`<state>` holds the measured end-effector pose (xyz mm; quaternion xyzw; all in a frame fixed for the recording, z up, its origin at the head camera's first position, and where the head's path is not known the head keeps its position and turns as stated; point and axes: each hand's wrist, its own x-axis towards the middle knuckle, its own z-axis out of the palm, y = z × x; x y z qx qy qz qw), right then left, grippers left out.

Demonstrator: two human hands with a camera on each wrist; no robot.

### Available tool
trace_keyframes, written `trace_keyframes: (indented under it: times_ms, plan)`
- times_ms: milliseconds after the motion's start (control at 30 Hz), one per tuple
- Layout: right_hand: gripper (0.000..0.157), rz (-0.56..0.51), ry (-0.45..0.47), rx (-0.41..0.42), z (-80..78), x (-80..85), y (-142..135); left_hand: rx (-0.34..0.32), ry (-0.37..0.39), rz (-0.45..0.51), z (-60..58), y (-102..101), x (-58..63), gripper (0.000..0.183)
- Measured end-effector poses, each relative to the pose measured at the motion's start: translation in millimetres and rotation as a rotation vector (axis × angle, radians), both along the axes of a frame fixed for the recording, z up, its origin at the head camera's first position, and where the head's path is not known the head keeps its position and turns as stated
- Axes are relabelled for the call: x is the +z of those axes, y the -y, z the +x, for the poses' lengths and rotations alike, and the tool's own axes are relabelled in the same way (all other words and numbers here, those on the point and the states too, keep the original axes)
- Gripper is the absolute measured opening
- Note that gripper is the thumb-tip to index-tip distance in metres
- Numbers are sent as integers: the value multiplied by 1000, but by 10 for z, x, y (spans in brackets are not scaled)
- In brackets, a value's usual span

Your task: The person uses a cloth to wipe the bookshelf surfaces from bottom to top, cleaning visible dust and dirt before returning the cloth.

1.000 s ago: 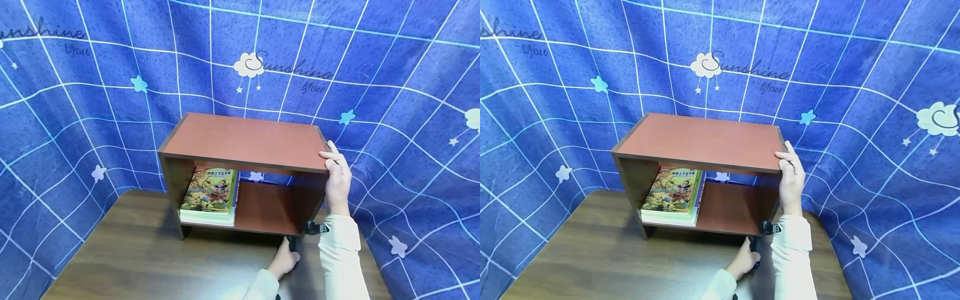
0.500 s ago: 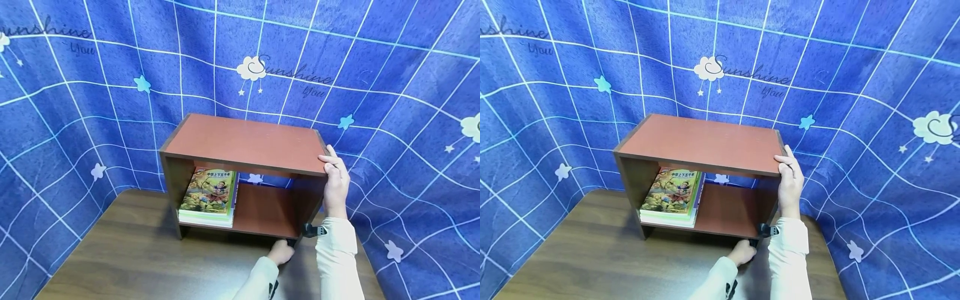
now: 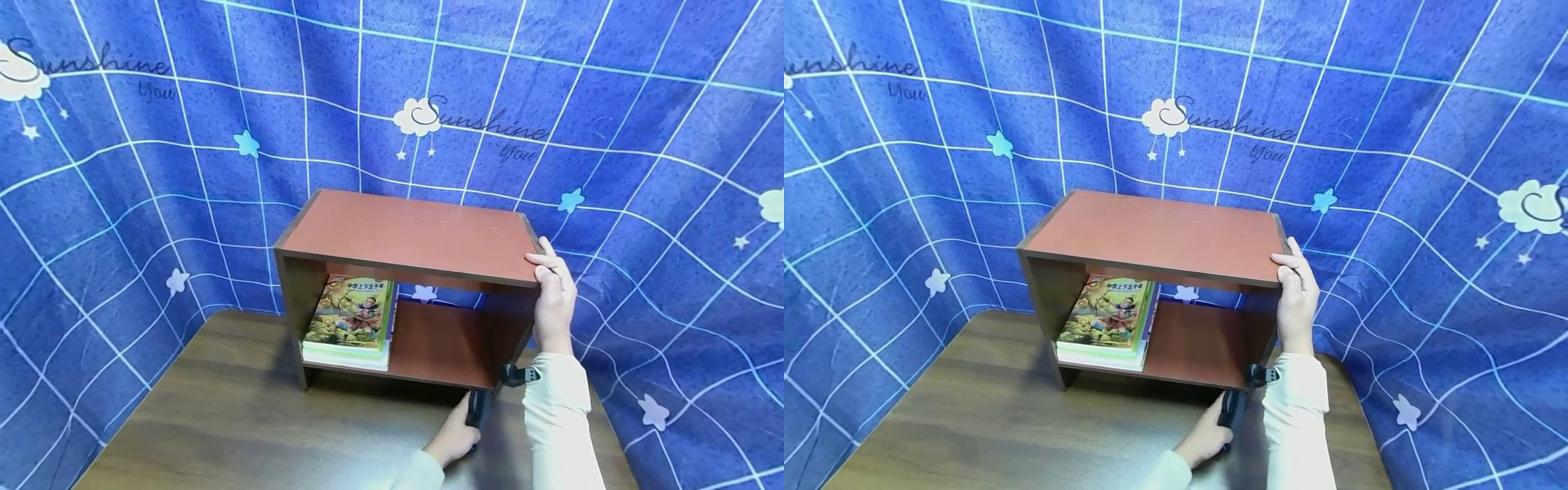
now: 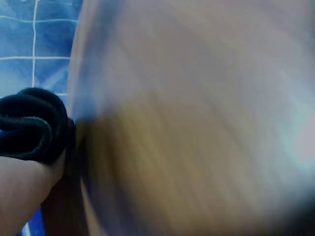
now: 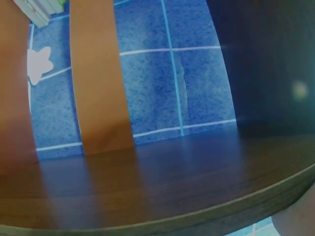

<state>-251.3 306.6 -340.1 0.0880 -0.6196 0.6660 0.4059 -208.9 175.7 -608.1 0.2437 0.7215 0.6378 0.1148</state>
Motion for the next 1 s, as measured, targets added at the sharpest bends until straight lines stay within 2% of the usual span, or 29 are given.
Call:
trace_keyframes:
  times_ms: [67,133,200,233,300,367,433,500,533,567,633,667,767,833,900,1000]
  plan:
    - [33,9,2,0,7,8,-12,-73,-123,-101,-9,158,28,90]
    - [34,17,4,3,9,14,-22,-152,-262,-229,-41,336,124,84]
    - [34,23,-1,1,6,19,-33,-228,-385,-355,-77,504,319,74]
    - [34,26,-1,-1,6,20,-37,-264,-429,-404,-91,574,458,68]
    - [34,30,1,-2,1,18,-44,-313,-472,-446,-125,688,764,58]
    - [34,32,3,-2,-3,16,-49,-328,-523,-436,-175,773,1075,52]
    - [33,28,5,2,-8,4,-50,-310,-572,-416,-264,845,1344,50]
    - [33,24,7,4,-8,-12,-50,-255,-695,-399,-400,901,1516,53]
    - [33,25,8,4,-13,-19,-50,-212,-749,-403,-483,918,1566,55]
    - [32,27,10,3,-18,-28,-50,-172,-790,-418,-569,930,1595,58]
    - [33,29,15,1,-21,-42,-49,-103,-853,-512,-727,939,1587,65]
    - [33,32,18,2,-19,-46,-49,-88,-847,-580,-785,941,1564,70]
    - [34,35,30,6,-5,-46,-46,-104,-697,-855,-861,934,1476,73]
    - [35,35,36,10,5,-41,-46,-127,-597,-991,-853,912,1437,70]
    - [35,40,36,8,11,-31,-49,-132,-534,-1026,-822,872,1429,65]
    - [34,41,25,2,11,-15,-60,-111,-560,-994,-784,767,1443,59]
